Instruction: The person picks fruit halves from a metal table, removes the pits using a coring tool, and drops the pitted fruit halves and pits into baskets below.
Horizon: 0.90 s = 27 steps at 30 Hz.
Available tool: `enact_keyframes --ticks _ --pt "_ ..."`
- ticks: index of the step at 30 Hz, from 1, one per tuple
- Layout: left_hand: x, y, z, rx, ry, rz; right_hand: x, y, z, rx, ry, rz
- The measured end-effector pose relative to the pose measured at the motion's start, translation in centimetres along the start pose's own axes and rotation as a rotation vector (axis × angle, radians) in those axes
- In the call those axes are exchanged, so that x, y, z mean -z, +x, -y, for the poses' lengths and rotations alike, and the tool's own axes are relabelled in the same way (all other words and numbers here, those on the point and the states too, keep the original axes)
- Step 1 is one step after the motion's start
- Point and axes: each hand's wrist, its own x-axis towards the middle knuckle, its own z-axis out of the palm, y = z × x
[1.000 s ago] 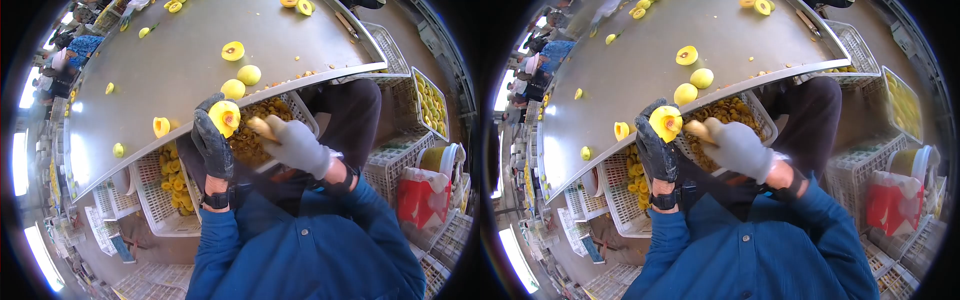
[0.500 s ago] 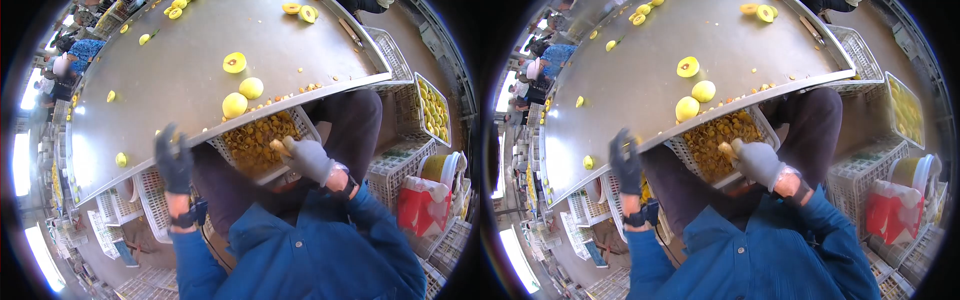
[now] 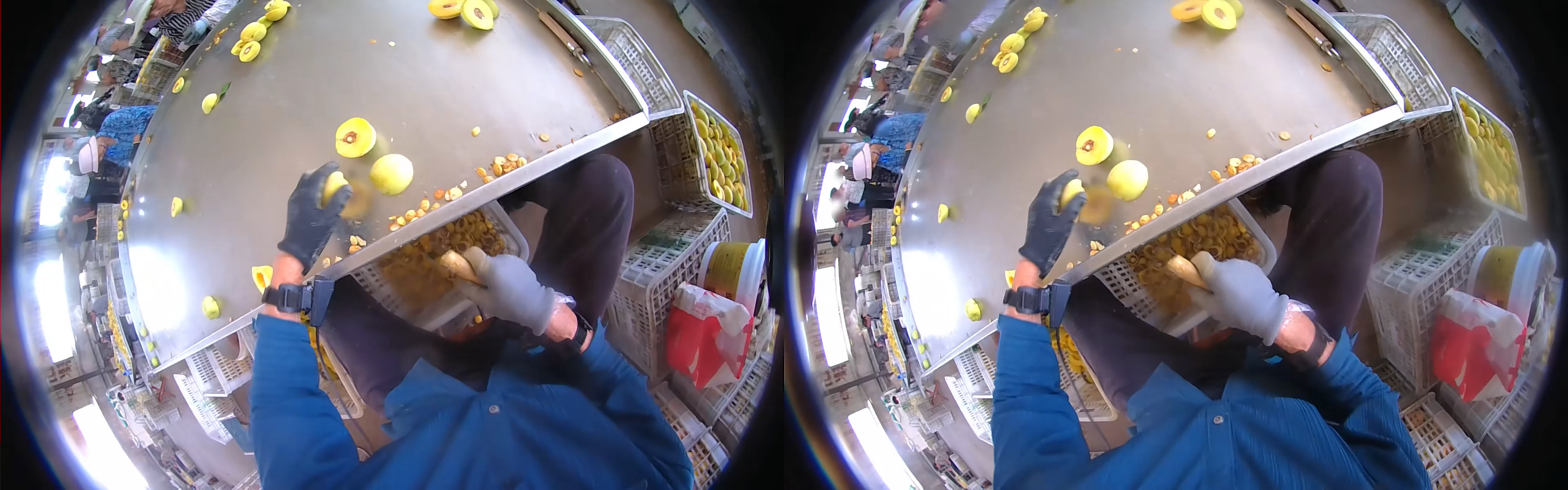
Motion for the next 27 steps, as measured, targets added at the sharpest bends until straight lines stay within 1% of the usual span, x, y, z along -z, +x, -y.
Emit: enact_keyframes --ticks 1,2,3,4,5,7,9,10,12,15,18,20,22,25,27 --pt "0.6 -1.0 -0.6 0.126 -0.310 -0.005 0.4 0.4 0.8 0.022 0.025 -0.032" --pt "0.8 -2.7 -1.3 0.182 -0.780 -0.048 0.8 0.9 1.9 0.045 0.049 -0.061" --pt "1.3 -4.0 -2.4 -0.001 -0.557 -0.035 0.9 1.2 2.9 0.069 0.071 -0.090" --pt "0.1 -6.9 -1.1 -0.406 -0.027 -0.293 0.7 1.6 4.0 0.121 0.080 -0.162" --pt "0.1 -9.2 -2.9 -0.234 0.208 -0.300 0.4 1.8 5.2 0.173 0.087 -0.232" --pt "-1.1 -11.5 -5.3 -0.153 0.069 -0.379 -0.4 1.8 6.8 0.253 0.070 -0.349" --pt "-2.3 -12.6 -7.6 -0.119 -0.198 -0.430 -0.8 1.4 8.0 0.313 0.020 -0.441" --pt "-2.7 -12.9 -8.7 -0.111 -0.297 -0.447 -0.9 1.1 8.4 0.305 0.007 -0.430" --pt "-3.4 -13.4 -10.1 -0.102 -0.377 -0.477 -0.6 0.4 9.0 0.319 -0.001 -0.421" --pt "-4.3 -13.8 -11.4 -0.096 -0.398 -0.514 -0.3 -0.7 9.4 0.348 -0.045 -0.404" --pt "-4.7 -14.2 -12.3 -0.090 -0.449 -0.535 -0.6 -1.3 9.0 0.262 -0.104 -0.273" --pt "-4.5 -14.2 -13.0 -0.086 -0.509 -0.542 -0.6 -1.7 8.9 0.281 -0.134 -0.222" --pt "-4.3 -14.3 -13.5 -0.080 -0.566 -0.535 -0.2 -2.1 9.3 0.413 -0.151 -0.245" --pt "-3.7 -14.1 -14.2 -0.081 -0.642 -0.496 0.9 -2.6 9.6 0.375 -0.132 -0.112" --pt "-3.2 -13.8 -14.4 -0.080 -0.691 -0.467 1.3 -2.7 9.5 0.209 0.203 0.067"
